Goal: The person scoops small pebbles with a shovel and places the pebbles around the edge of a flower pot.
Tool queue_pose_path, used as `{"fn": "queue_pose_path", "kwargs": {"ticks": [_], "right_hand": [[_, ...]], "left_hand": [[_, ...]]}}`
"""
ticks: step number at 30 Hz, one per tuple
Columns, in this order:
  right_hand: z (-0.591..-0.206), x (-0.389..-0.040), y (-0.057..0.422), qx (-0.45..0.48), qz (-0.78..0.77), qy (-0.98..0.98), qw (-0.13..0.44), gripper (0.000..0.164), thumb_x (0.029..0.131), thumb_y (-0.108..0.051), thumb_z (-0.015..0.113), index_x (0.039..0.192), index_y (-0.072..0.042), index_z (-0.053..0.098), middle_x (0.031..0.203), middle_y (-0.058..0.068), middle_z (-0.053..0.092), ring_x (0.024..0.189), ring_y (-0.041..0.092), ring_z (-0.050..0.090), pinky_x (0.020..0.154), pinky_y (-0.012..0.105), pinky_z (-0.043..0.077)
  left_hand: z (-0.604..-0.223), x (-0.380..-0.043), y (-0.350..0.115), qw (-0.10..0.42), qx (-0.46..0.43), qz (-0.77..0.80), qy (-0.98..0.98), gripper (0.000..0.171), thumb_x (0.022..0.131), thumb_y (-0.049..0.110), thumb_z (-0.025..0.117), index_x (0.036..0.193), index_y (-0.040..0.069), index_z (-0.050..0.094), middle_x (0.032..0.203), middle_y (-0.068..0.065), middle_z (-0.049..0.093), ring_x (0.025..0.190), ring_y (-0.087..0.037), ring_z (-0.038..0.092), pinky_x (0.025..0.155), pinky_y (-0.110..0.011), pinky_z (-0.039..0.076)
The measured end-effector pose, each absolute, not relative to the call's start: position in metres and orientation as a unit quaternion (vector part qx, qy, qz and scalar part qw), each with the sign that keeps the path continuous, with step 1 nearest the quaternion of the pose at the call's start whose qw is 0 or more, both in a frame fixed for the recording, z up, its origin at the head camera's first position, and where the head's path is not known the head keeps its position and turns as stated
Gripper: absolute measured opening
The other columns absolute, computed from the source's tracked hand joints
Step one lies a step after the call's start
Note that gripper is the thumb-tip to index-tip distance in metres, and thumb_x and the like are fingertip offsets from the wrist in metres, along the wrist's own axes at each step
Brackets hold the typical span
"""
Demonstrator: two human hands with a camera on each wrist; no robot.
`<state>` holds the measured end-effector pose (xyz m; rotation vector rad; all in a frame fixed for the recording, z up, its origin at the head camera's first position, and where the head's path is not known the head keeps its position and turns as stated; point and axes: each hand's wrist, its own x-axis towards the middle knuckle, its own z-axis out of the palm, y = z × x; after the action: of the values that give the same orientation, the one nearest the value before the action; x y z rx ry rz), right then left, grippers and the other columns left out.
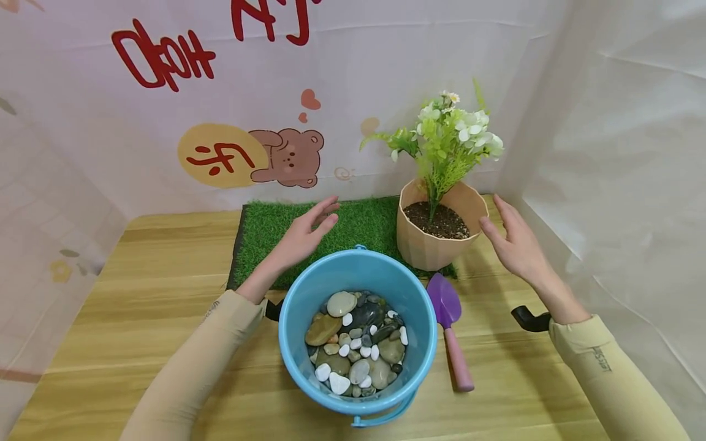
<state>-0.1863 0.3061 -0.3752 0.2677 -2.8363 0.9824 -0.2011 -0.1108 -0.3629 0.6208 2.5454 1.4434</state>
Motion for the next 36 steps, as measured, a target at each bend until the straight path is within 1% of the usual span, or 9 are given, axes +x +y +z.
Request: {"fn": "queue_pose_path", "kwargs": {"ticks": [4, 7, 11, 14, 17, 23, 28, 34, 36], "right_hand": [[-0.376, -0.193, 0.304, 0.088, 0.332, -0.937, 0.061, 0.065, 0.100, -0.044, 0.038, 0.154, -0.018, 0.012, 0.160, 0.016, 0.017, 0.142, 0.044, 0.025, 0.111, 0.062, 0.025], [-0.376, -0.198, 0.302, 0.087, 0.347, -0.932, 0.059, 0.065, 0.100, -0.043, 0.038, 0.154, -0.015, 0.014, 0.159, 0.018, 0.021, 0.140, 0.044, 0.029, 0.108, 0.060, 0.031], [-0.374, -0.207, 0.299, 0.082, 0.374, -0.922, 0.059, 0.065, 0.100, -0.043, 0.039, 0.153, -0.011, 0.018, 0.157, 0.020, 0.025, 0.141, 0.043, 0.030, 0.109, 0.059, 0.033], [-0.371, -0.214, 0.296, 0.074, 0.385, -0.917, 0.067, 0.066, 0.100, -0.044, 0.039, 0.152, -0.007, 0.021, 0.155, 0.020, 0.030, 0.139, 0.042, 0.033, 0.109, 0.059, 0.033], [-0.368, -0.218, 0.294, 0.063, 0.387, -0.917, 0.069, 0.068, 0.100, -0.048, 0.036, 0.152, -0.007, 0.022, 0.153, 0.019, 0.034, 0.137, 0.042, 0.038, 0.110, 0.059, 0.031], [-0.367, -0.217, 0.289, 0.040, 0.379, -0.923, 0.050, 0.068, 0.099, -0.052, 0.033, 0.151, -0.008, 0.026, 0.153, 0.019, 0.035, 0.135, 0.044, 0.040, 0.109, 0.058, 0.032], [-0.370, -0.219, 0.281, 0.033, 0.366, -0.926, 0.080, 0.067, 0.099, -0.050, 0.035, 0.149, -0.005, 0.031, 0.150, 0.022, 0.037, 0.131, 0.047, 0.041, 0.108, 0.058, 0.034], [-0.370, -0.221, 0.274, 0.008, 0.392, -0.915, 0.100, 0.066, 0.098, -0.052, 0.036, 0.145, -0.007, 0.039, 0.142, 0.021, 0.050, 0.124, 0.040, 0.052, 0.103, 0.052, 0.042], [-0.369, -0.221, 0.273, 0.000, 0.390, -0.915, 0.104, 0.063, 0.098, -0.051, 0.036, 0.143, -0.008, 0.044, 0.136, 0.020, 0.055, 0.116, 0.031, 0.058, 0.097, 0.043, 0.046]], "left_hand": [[-0.379, -0.222, -0.102, 0.077, 0.225, 0.472, 0.849, 0.053, 0.099, 0.048, 0.038, 0.149, 0.039, 0.023, 0.153, 0.001, 0.040, 0.136, -0.024, 0.045, 0.111, -0.049, 0.038], [-0.378, -0.229, -0.097, 0.083, 0.234, 0.461, 0.852, 0.053, 0.098, 0.053, 0.038, 0.148, 0.041, 0.024, 0.152, 0.001, 0.041, 0.135, -0.024, 0.047, 0.109, -0.050, 0.039], [-0.371, -0.239, -0.090, 0.087, 0.246, 0.449, 0.855, 0.055, 0.097, 0.054, 0.038, 0.148, 0.040, 0.024, 0.152, 0.000, 0.041, 0.134, -0.022, 0.048, 0.110, -0.051, 0.039], [-0.367, -0.246, -0.083, 0.089, 0.253, 0.453, 0.850, 0.056, 0.097, 0.053, 0.040, 0.149, 0.038, 0.024, 0.152, -0.001, 0.040, 0.134, -0.022, 0.048, 0.111, -0.049, 0.038], [-0.363, -0.252, -0.075, 0.095, 0.261, 0.455, 0.846, 0.057, 0.097, 0.052, 0.041, 0.149, 0.036, 0.024, 0.153, -0.002, 0.040, 0.136, -0.023, 0.046, 0.112, -0.047, 0.037], [-0.360, -0.262, -0.055, 0.135, 0.280, 0.435, 0.845, 0.063, 0.094, 0.055, 0.043, 0.150, 0.036, 0.021, 0.155, -0.001, 0.036, 0.138, -0.023, 0.044, 0.111, -0.044, 0.039], [-0.359, -0.268, -0.040, 0.155, 0.297, 0.423, 0.842, 0.069, 0.094, 0.053, 0.047, 0.152, 0.031, 0.017, 0.155, -0.002, 0.035, 0.138, -0.025, 0.044, 0.111, -0.042, 0.040], [-0.359, -0.272, -0.030, 0.177, 0.308, 0.393, 0.848, 0.077, 0.093, 0.051, 0.052, 0.154, 0.026, 0.012, 0.158, -0.003, 0.030, 0.139, -0.026, 0.042, 0.110, -0.044, 0.041], [-0.361, -0.273, -0.028, 0.183, 0.313, 0.388, 0.847, 0.079, 0.092, 0.050, 0.054, 0.154, 0.024, 0.013, 0.158, -0.004, 0.030, 0.138, -0.026, 0.043, 0.110, -0.043, 0.041]]}}
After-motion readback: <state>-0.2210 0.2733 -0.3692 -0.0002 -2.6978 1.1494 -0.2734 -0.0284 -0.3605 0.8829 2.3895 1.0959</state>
